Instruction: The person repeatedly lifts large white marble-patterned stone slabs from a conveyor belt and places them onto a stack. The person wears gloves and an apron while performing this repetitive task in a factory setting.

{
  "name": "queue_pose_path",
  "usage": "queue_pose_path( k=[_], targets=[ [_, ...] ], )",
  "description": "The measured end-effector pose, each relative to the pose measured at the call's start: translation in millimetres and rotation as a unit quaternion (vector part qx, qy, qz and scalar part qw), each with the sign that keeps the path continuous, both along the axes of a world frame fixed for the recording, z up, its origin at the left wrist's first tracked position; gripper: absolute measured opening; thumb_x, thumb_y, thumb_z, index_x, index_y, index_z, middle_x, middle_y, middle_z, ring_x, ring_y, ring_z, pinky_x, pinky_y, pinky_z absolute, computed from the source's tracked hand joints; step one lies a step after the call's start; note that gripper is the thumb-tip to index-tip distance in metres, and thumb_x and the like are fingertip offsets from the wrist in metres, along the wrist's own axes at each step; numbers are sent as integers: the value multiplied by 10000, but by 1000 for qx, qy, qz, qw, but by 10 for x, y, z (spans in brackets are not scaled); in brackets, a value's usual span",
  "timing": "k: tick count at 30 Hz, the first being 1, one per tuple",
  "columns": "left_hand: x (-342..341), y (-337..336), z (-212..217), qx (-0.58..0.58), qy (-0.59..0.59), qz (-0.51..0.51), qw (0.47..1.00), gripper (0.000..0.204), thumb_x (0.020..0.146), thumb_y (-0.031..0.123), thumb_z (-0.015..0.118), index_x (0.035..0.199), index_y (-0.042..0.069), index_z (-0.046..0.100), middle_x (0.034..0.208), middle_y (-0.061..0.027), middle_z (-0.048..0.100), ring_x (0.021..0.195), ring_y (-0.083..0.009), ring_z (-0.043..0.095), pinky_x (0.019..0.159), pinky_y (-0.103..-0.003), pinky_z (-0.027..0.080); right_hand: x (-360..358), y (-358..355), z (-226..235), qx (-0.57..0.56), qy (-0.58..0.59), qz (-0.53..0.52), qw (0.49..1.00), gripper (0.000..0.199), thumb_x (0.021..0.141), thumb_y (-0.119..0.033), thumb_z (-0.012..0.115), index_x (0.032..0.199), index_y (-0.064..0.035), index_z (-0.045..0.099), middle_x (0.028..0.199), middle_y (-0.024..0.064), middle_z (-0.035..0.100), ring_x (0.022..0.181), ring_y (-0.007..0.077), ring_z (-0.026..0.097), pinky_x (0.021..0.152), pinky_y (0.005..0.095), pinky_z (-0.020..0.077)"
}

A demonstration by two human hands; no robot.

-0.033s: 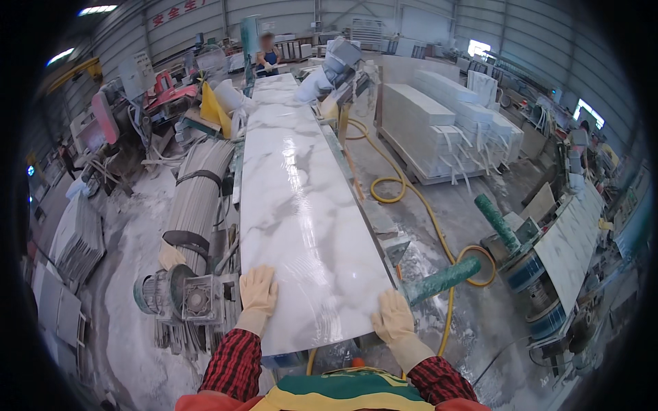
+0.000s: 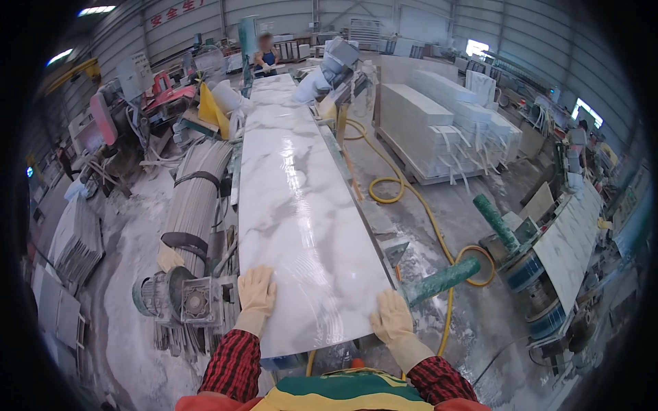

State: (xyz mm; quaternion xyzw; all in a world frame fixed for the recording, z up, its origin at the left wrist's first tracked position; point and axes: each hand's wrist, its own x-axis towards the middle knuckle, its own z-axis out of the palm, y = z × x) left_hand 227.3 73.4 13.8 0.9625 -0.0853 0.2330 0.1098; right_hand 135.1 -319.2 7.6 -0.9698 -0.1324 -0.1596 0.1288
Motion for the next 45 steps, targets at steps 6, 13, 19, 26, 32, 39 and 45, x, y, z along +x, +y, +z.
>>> queue_pose_path(
  k=[6, 13, 19, 26, 32, 39, 45],
  targets=[
    [209, 103, 0, -7, 56, 28, 998, 474, 901, 313, 666, 1336, 135, 609, 1389, -93, 601, 1306, -319, 491, 1065, -512, 357, 171, 57, 195, 1, 0, 25, 1000, 486, 875, -280, 647, 1234, 28, 534, 1223, 248, 545, 1152, 437, 524, 1044, 509, 424],
    [374, 122, -60, -13, 105, 72, 992, 519, 958, 353, 621, 1445, 179, 570, 1534, -109, 537, 1450, -353, 423, 1209, -579, 264, 503, 103, 244, 16, -29, 24, 999, 394, 881, -327, 619, 1127, -27, 555, 1115, 215, 557, 1104, 407, 535, 979, 499, 429],
    [414, 174, -193, -6, 108, 85, 990, 535, 987, 355, 591, 1476, 143, 550, 1573, -146, 516, 1471, -398, 410, 1230, -582, 254, 572, 138, 183, 15, -78, 11, 997, 435, 883, -312, 637, 1209, -30, 580, 1212, 202, 584, 1164, 402, 538, 1056, 498, 418],
    [393, 200, -213, -2, 107, 84, 991, 525, 992, 340, 588, 1475, 137, 550, 1569, -158, 519, 1465, -411, 412, 1232, -577, 252, 541, 155, 200, 28, -68, 8, 997, 481, 878, -327, 659, 1252, -34, 590, 1252, 187, 590, 1198, 390, 537, 1076, 497, 412],
    [370, 203, -203, 0, 107, 76, 991, 531, 988, 322, 597, 1478, 125, 542, 1568, -153, 519, 1463, -411, 411, 1233, -573, 253, 463, 154, 212, 20, -85, -1, 996, 460, 874, -316, 646, 1238, -40, 589, 1239, 179, 591, 1164, 383, 546, 1050, 482, 422],
    [334, 196, -221, 13, 105, 88, 991, 527, 990, 337, 596, 1476, 139, 545, 1566, -149, 518, 1460, -386, 414, 1228, -566, 260, 199, 142, 273, 23, -51, -6, 998, 428, 885, -281, 626, 1239, -45, 580, 1233, 172, 596, 1129, 368, 554, 991, 465, 436],
    [314, 207, -296, 19, 75, 83, 994, 515, 982, 334, 599, 1457, 140, 558, 1550, -139, 532, 1436, -379, 434, 1209, -572, 274, -115, 63, 269, 30, -21, -12, 999, 423, 895, -268, 615, 1250, -42, 572, 1241, 178, 596, 1138, 374, 552, 992, 470, 435]
  ],
)
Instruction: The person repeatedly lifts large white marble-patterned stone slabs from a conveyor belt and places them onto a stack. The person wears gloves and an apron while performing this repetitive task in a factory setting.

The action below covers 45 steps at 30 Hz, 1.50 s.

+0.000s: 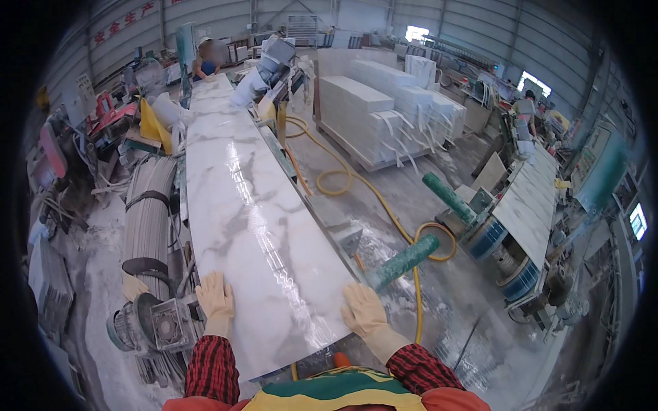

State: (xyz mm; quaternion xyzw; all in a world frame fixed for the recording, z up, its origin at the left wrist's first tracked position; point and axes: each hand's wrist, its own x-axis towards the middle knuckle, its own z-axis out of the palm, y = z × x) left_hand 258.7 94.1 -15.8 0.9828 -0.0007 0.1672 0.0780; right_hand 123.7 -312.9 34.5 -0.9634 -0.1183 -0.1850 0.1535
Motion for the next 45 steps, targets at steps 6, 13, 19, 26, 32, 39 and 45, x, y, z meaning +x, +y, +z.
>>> queue_pose_path(
  k=[6, 13, 19, 26, 32, 39, 45],
  targets=[
    [-27, -12, -2, -2, -14, -2, 1000, 488, 982, 333, 598, 1429, 140, 570, 1532, -134, 546, 1412, -369, 446, 1200, -562, 284, -353, -47, 45, -12, 41, -15, 999, 369, 918, -250, 587, 1220, -38, 569, 1242, 180, 596, 1129, 380, 554, 982, 471, 441],
    [-61, -34, 28, -8, -6, -8, 1000, 466, 991, 322, 595, 1417, 135, 573, 1528, -131, 551, 1413, -366, 445, 1195, -557, 297, -650, -92, 69, -77, 19, 3, 997, 341, 904, -225, 598, 1184, -31, 593, 1278, 201, 602, 1178, 395, 566, 1040, 472, 445],
    [-94, -13, -52, -8, -68, -16, 998, 454, 981, 308, 602, 1393, 121, 581, 1494, -135, 569, 1384, -367, 464, 1184, -547, 309, -734, -82, 4, -38, 35, -30, 998, 327, 911, -214, 601, 1184, -35, 611, 1313, 217, 608, 1245, 412, 558, 1095, 480, 430],
    [-149, 4, 87, -26, -54, -39, 997, 384, 918, 287, 642, 1258, 111, 619, 1366, -119, 613, 1278, -345, 516, 1077, -520, 373, -758, -44, 90, -4, 106, -52, 993, 428, 938, -249, 597, 1296, -16, 583, 1347, 223, 590, 1232, 430, 547, 1092, 491, 424],
    [-204, -33, 99, -25, -110, -44, 993, 341, 877, 291, 672, 1173, 131, 625, 1278, -93, 619, 1203, -325, 533, 1020, -513, 391, -804, -100, -105, -11, 28, -32, 999, 441, 925, -232, 610, 1305, -14, 565, 1320, 244, 576, 1216, 448, 534, 1083, 512, 421],
    [-272, -57, 102, -39, -81, -22, 996, 385, 895, 332, 660, 1228, 145, 620, 1332, -83, 603, 1287, -315, 501, 1098, -539, 360, -853, -137, -198, -11, 33, -28, 999, 466, 933, -219, 620, 1339, 1, 557, 1376, 264, 564, 1287, 461, 517, 1136, 527, 403],
    [-314, -61, 139, -33, -50, -25, 998, 413, 919, 319, 641, 1292, 143, 612, 1364, -93, 598, 1271, -322, 506, 1057, -500, 374, -908, -173, -278, -7, 45, -28, 999, 514, 931, -184, 619, 1388, 36, 533, 1419, 313, 534, 1321, 505, 505, 1180, 557, 369]
  ],
)
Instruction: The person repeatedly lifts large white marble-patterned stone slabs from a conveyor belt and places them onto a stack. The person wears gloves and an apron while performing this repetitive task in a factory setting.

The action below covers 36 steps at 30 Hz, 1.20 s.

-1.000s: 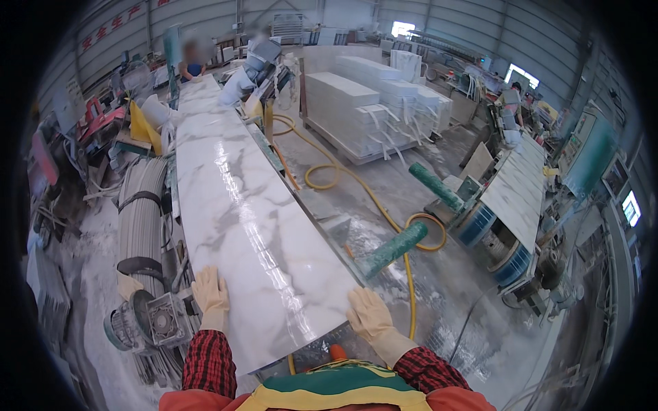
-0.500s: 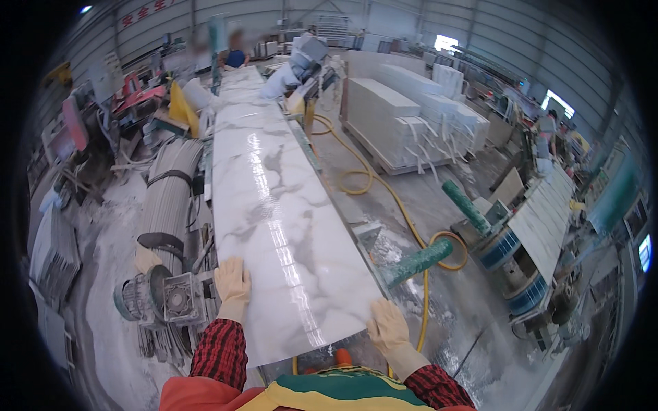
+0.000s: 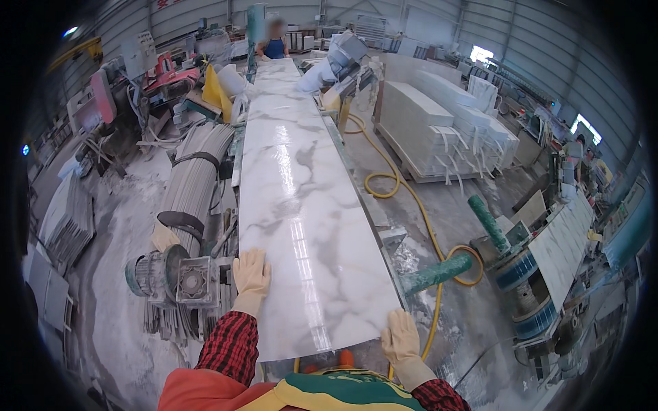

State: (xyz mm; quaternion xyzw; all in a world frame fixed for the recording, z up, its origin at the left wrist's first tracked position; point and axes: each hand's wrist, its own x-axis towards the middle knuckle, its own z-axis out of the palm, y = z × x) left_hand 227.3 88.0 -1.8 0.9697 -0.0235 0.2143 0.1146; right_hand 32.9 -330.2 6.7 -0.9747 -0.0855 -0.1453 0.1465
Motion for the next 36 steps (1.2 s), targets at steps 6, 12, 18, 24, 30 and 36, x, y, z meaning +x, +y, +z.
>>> queue_pose_path(
  k=[6, 12, 18, 24, 30, 36],
  targets=[
    [-25, -13, -15, -13, -23, 3, 1000, 365, 913, 325, 638, 1234, 152, 628, 1321, -83, 611, 1278, -311, 513, 1101, -522, 354, -54, -42, -112, -10, -16, 0, 1000, 518, 954, -204, 613, 1408, 33, 534, 1455, 312, 521, 1345, 503, 499, 1198, 560, 357],
    [-89, -45, 62, -6, -38, -10, 999, 354, 915, 311, 638, 1228, 147, 628, 1302, -85, 614, 1236, -313, 521, 1077, -514, 357, -104, -64, -165, -25, -14, -11, 1000, 535, 973, -250, 616, 1421, 34, 549, 1455, 302, 547, 1361, 492, 501, 1215, 550, 347],
    [-117, -37, 19, 4, -73, -14, 997, 354, 905, 297, 646, 1221, 140, 627, 1271, -84, 617, 1218, -312, 524, 1054, -503, 363, -151, -61, -180, -18, -22, -10, 1000, 523, 975, -237, 616, 1417, 35, 553, 1461, 298, 543, 1367, 500, 492, 1215, 552, 346],
    [-161, -49, 18, 21, -90, -7, 996, 362, 890, 296, 654, 1214, 136, 629, 1252, -84, 616, 1191, -314, 527, 1018, -498, 377, -174, -43, -131, -7, -18, -12, 1000, 519, 961, -219, 629, 1409, 28, 543, 1438, 298, 547, 1342, 510, 496, 1194, 556, 360],
    [-209, -60, 65, -6, -27, -2, 1000, 350, 900, 316, 650, 1206, 149, 631, 1254, -74, 618, 1210, -306, 523, 1024, -502, 381, -223, -28, -138, -9, -21, -20, 1000, 500, 950, -198, 612, 1394, 18, 539, 1435, 294, 536, 1329, 522, 489, 1174, 560, 372],
    [-255, -38, 33, -11, 33, 12, 999, 447, 937, 339, 645, 1341, 150, 607, 1444, -83, 577, 1332, -314, 487, 1094, -516, 359, -258, 12, -132, -7, -5, -33, 999, 495, 955, -181, 597, 1402, 20, 533, 1447, 300, 527, 1338, 529, 481, 1177, 567, 367]
  ],
)
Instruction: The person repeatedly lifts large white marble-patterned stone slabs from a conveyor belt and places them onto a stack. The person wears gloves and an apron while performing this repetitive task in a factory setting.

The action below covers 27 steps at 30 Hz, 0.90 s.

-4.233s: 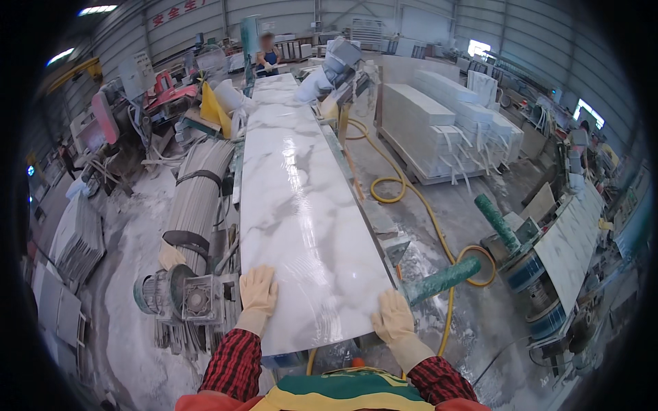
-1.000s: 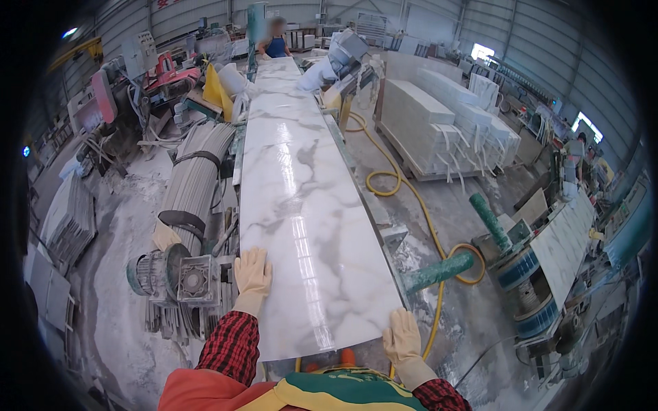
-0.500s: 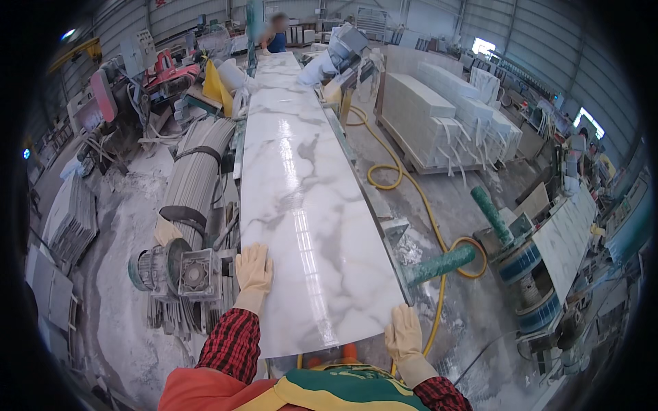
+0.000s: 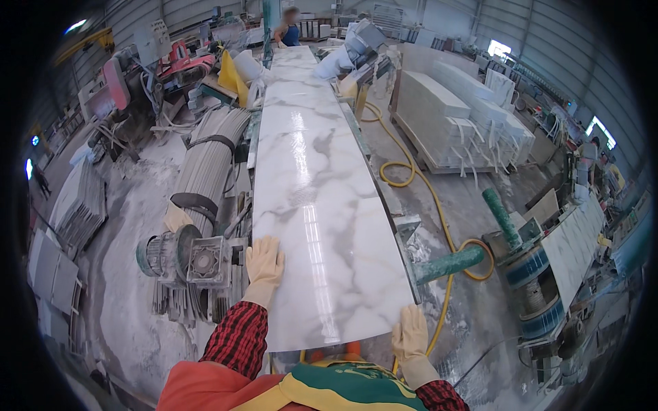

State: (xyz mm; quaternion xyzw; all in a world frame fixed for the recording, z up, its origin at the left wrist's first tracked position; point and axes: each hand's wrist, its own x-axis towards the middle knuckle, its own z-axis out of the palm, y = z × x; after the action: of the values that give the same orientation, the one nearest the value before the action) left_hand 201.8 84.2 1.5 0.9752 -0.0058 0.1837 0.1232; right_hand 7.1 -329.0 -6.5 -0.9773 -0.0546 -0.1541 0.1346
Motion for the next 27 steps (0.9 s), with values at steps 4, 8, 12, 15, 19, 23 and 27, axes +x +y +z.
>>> queue_pose_path(
  k=[4, 8, 12, 15, 19, 23, 27],
  targets=[
    [-35, -42, 53, -8, 4, -4, 1000, 449, 940, 337, 642, 1346, 151, 604, 1442, -83, 577, 1335, -318, 485, 1114, -524, 355, -49, -21, -71, -5, -4, -8, 1000, 515, 965, -168, 596, 1437, 24, 527, 1468, 308, 527, 1367, 532, 472, 1198, 567, 351],
    [-69, -49, 96, -8, 20, -5, 1000, 450, 944, 337, 638, 1352, 152, 599, 1440, -81, 571, 1345, -322, 480, 1115, -538, 365, -104, -1, -117, 2, -1, -21, 1000, 531, 973, -155, 590, 1469, 21, 519, 1498, 309, 517, 1399, 529, 456, 1216, 565, 335],
    [-88, -38, 60, -3, 17, -8, 1000, 454, 946, 336, 636, 1358, 151, 591, 1437, -83, 564, 1349, -328, 478, 1114, -550, 376, -151, 42, -150, 7, -4, -45, 999, 525, 965, -155, 593, 1459, 12, 534, 1490, 297, 530, 1390, 527, 466, 1213, 565, 342],
    [-74, -22, -57, 6, -88, -12, 996, 361, 920, 337, 614, 1232, 154, 611, 1292, -76, 599, 1237, -313, 517, 1054, -539, 380, -163, 42, -173, 13, -14, -45, 999, 525, 960, -157, 596, 1457, 3, 543, 1485, 288, 540, 1386, 527, 472, 1210, 565, 347],
    [-91, -33, -55, 7, -77, -16, 997, 374, 916, 338, 616, 1239, 150, 611, 1300, -77, 598, 1242, -318, 516, 1056, -544, 382, -188, 27, -157, 17, -12, -46, 999, 530, 952, -170, 607, 1451, 0, 551, 1482, 281, 548, 1384, 518, 481, 1205, 563, 356],
    [-133, -21, -56, 6, -60, -22, 998, 395, 912, 343, 619, 1250, 140, 611, 1315, -88, 593, 1259, -321, 510, 1082, -544, 375, -240, -84, -112, 39, 7, -26, 999, 564, 928, -150, 632, 1455, 27, 532, 1456, 302, 547, 1384, 495, 486, 1221, 524, 352],
    [-174, 14, -108, 19, -93, -15, 995, 394, 906, 347, 623, 1237, 133, 615, 1313, -93, 590, 1272, -313, 507, 1103, -532, 365, -450, -45, -54, 180, 24, -131, 975, 641, 930, -253, 698, 1478, 27, 519, 1481, 285, 550, 1406, 455, 495, 1218, 480, 361]
  ],
)
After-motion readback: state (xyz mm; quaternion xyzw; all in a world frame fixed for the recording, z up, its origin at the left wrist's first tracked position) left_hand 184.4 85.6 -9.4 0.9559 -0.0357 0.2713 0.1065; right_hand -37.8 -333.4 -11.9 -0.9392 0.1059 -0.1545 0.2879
